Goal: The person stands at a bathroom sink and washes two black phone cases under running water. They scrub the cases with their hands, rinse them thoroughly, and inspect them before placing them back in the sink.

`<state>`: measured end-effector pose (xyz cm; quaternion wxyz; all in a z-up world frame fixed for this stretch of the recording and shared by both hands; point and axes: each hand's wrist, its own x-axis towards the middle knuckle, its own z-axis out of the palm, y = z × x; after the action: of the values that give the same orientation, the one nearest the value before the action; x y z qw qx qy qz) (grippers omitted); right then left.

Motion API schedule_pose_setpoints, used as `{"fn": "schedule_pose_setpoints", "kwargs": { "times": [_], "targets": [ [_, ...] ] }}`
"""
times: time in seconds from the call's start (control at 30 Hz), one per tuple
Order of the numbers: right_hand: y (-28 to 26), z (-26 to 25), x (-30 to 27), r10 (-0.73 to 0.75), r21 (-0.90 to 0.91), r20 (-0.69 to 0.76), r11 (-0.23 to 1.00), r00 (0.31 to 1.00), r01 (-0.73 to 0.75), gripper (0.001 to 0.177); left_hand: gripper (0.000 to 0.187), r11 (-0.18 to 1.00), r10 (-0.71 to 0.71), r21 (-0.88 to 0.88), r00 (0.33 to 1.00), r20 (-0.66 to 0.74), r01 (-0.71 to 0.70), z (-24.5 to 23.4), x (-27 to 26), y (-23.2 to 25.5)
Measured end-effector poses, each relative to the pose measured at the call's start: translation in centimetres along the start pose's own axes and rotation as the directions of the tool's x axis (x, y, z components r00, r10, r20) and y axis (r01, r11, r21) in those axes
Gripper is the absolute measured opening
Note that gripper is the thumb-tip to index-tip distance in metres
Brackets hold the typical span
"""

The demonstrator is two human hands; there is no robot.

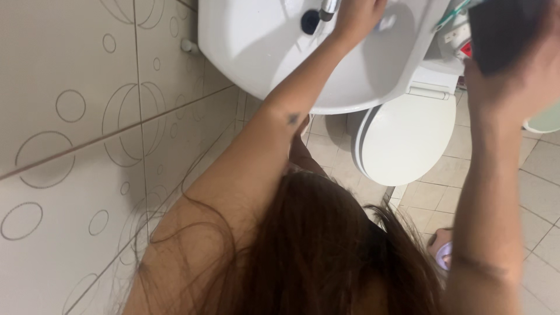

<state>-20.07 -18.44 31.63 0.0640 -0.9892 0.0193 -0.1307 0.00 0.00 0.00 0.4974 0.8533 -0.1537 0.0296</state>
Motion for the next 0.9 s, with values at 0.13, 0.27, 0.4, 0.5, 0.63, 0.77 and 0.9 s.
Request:
{"fn": "schedule_pose_setpoints", "kwargs": {
  "times": [0.13,0.27,0.4,0.5,0.63,0.77,0.9],
  "targets": [
    [-1.6,-1.3,-5.7,0.107,0.170,-0.097,0.981,0.990,-0.090,0.097,0.047,0.862,0.176,0.497,0.978,-0.114,-0.097,-10.7,-9.5,-0.7],
    [-2.3,-0.4,-11.6,0.282,0.317,0.064,0.904,0.957,-0.288,0.101,0.046,0.858,-0.214,0.513,0.912,0.350,0.004,-13.7,-11.5,-2.9],
    [-3.2,0.2,-14.6,0.407,0.412,0.165,0.799,0.898,-0.438,0.098,0.053,0.873,-0.245,0.486,0.896,0.370,0.038,-12.0,-13.5,-3.8],
    [-4.0,-0.1,-15.3,0.416,0.455,0.151,0.776,0.897,-0.437,0.098,0.062,0.855,-0.270,0.513,0.913,0.305,0.082,-10.0,-15.6,-3.8],
    [-5.1,-1.6,-15.0,0.539,0.586,0.272,0.564,0.797,-0.581,0.098,0.059,0.878,-0.338,0.439,0.895,0.291,0.189,-8.1,-15.0,-4.5],
    [-5.6,-1.7,-13.6,0.524,0.815,0.373,0.210,0.766,-0.540,0.088,0.045,0.952,-0.151,0.286,0.982,0.117,0.112,-6.9,-12.1,-4.7],
    [-5.9,-1.3,-13.0,0.499,0.853,0.426,0.056,0.754,-0.519,0.080,0.022,0.902,-0.345,0.381,0.870,0.351,0.204,-7.4,-10.4,-2.8]
  ]
}}
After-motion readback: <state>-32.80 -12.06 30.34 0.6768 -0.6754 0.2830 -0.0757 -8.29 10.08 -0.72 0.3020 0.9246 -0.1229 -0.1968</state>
